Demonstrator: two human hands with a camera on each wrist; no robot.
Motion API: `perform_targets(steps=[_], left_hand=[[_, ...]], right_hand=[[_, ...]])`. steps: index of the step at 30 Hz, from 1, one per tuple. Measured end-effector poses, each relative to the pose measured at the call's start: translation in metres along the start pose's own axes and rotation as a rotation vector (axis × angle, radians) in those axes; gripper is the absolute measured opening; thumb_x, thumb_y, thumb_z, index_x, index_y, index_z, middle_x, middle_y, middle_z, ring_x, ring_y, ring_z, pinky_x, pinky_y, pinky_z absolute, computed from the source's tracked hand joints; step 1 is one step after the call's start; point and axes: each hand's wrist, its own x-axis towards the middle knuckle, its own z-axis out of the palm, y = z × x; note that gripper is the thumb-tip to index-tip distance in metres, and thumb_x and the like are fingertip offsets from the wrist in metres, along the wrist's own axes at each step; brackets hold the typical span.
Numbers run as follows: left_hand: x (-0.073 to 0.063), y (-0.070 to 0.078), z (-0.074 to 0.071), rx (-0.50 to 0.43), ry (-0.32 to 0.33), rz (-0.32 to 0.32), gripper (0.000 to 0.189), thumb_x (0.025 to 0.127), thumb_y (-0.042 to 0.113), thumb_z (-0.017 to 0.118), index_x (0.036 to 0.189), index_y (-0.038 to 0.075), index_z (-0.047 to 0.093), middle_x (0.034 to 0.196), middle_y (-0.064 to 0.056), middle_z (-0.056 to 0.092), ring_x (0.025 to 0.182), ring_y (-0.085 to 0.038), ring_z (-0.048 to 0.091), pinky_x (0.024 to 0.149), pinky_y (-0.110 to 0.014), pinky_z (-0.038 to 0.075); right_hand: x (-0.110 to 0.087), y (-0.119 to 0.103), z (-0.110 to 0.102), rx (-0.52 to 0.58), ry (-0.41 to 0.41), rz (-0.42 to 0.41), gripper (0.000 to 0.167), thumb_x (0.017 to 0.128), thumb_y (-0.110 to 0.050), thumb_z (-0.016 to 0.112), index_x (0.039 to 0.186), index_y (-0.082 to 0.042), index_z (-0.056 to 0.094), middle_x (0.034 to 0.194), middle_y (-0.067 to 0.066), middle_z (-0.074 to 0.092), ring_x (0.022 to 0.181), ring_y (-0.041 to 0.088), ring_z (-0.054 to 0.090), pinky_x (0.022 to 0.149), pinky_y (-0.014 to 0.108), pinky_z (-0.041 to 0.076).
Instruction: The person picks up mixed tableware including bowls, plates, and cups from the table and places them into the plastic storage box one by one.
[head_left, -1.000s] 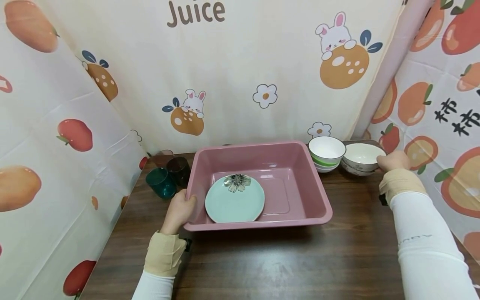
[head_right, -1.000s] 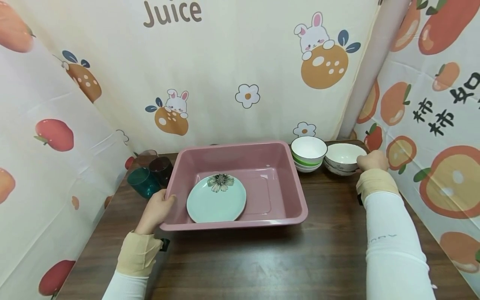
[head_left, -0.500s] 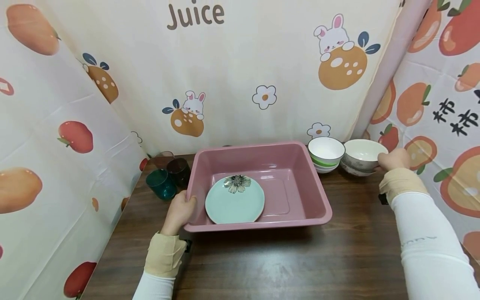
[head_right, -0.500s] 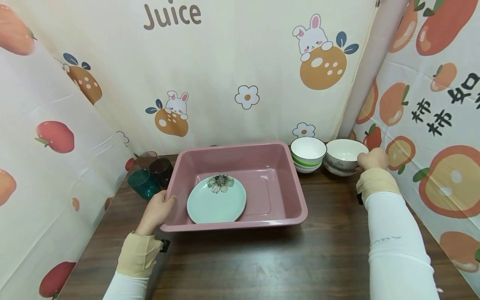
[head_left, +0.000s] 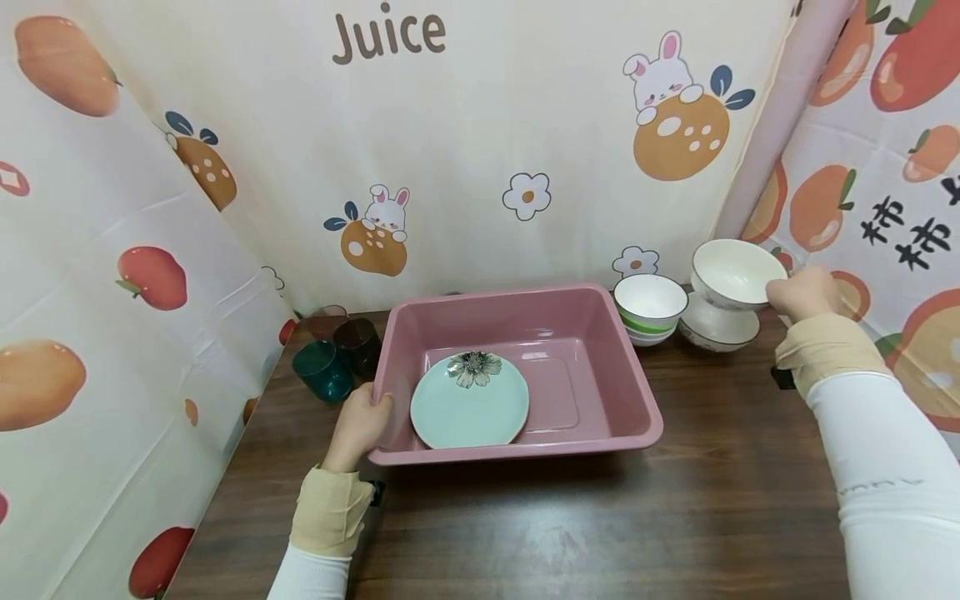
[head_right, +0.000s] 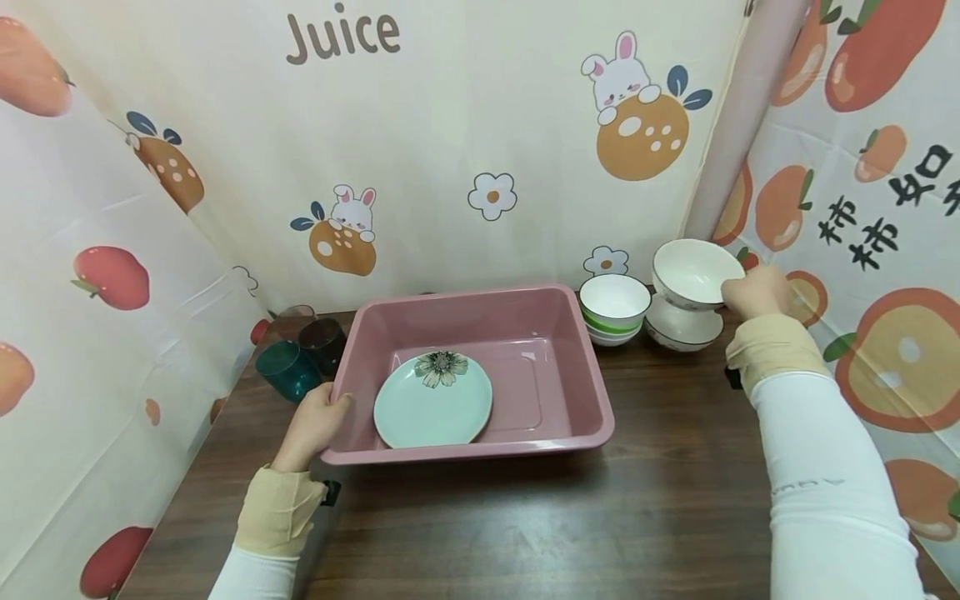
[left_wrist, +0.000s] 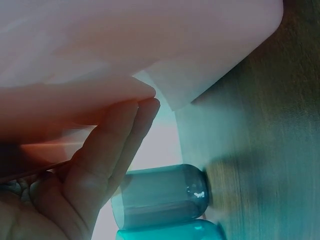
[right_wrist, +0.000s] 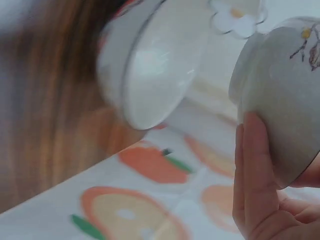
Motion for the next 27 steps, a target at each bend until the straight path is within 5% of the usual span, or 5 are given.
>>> perform_targets(steps=[4,11,15,21,27], left_hand=[[-0.001,-0.001,0.0,0.002,-0.001,-0.002,0.036,0.097,0.018,0.045,0.116,-0.011,0.057,0.107,-0.028,0.066,0.081,-0.029,0.064,0.076,-0.045,0.057],[-0.001,0.0,0.0,0.007,0.003,0.001,0.037,0.097,0.018,0.045,0.116,-0.011,0.057,0.106,-0.028,0.066,0.081,-0.03,0.064,0.076,-0.045,0.057],[-0.001,0.001,0.0,0.008,0.004,0.007,0.037,0.097,0.018,0.045,0.116,-0.012,0.057,0.106,-0.028,0.066,0.08,-0.029,0.063,0.074,-0.044,0.056],[0.0,0.002,0.001,0.017,0.011,0.022,0.037,0.096,0.018,0.046,0.115,-0.012,0.058,0.104,-0.028,0.066,0.079,-0.028,0.063,0.071,-0.042,0.056],[-0.001,0.001,-0.001,0.02,0.01,0.014,0.037,0.096,0.018,0.046,0.114,-0.012,0.058,0.104,-0.029,0.067,0.078,-0.028,0.063,0.071,-0.043,0.056]], right_hand=[[-0.001,-0.022,0.001,-0.02,0.013,-0.106,0.02,0.078,-0.011,0.046,0.066,0.001,0.056,0.054,0.002,0.05,0.058,0.023,0.046,0.05,0.033,0.037],[-0.008,-0.066,0.013,-0.001,-0.024,-0.275,0.035,0.081,-0.008,0.042,0.092,0.011,0.069,0.055,-0.004,0.065,0.057,0.006,0.055,0.054,0.028,0.039],[-0.014,-0.09,0.023,0.012,-0.068,-0.344,0.03,0.084,-0.009,0.04,0.077,0.005,0.065,0.052,-0.007,0.063,0.054,0.002,0.056,0.053,0.03,0.039],[-0.028,-0.123,0.038,0.04,-0.145,-0.401,0.033,0.088,-0.009,0.038,0.089,0.009,0.065,0.061,0.003,0.067,0.054,0.006,0.059,0.052,0.028,0.04],[-0.043,-0.154,0.055,0.111,-0.228,-0.439,0.04,0.089,-0.007,0.038,0.114,0.016,0.061,0.094,0.03,0.069,0.055,0.009,0.065,0.054,0.023,0.052]])
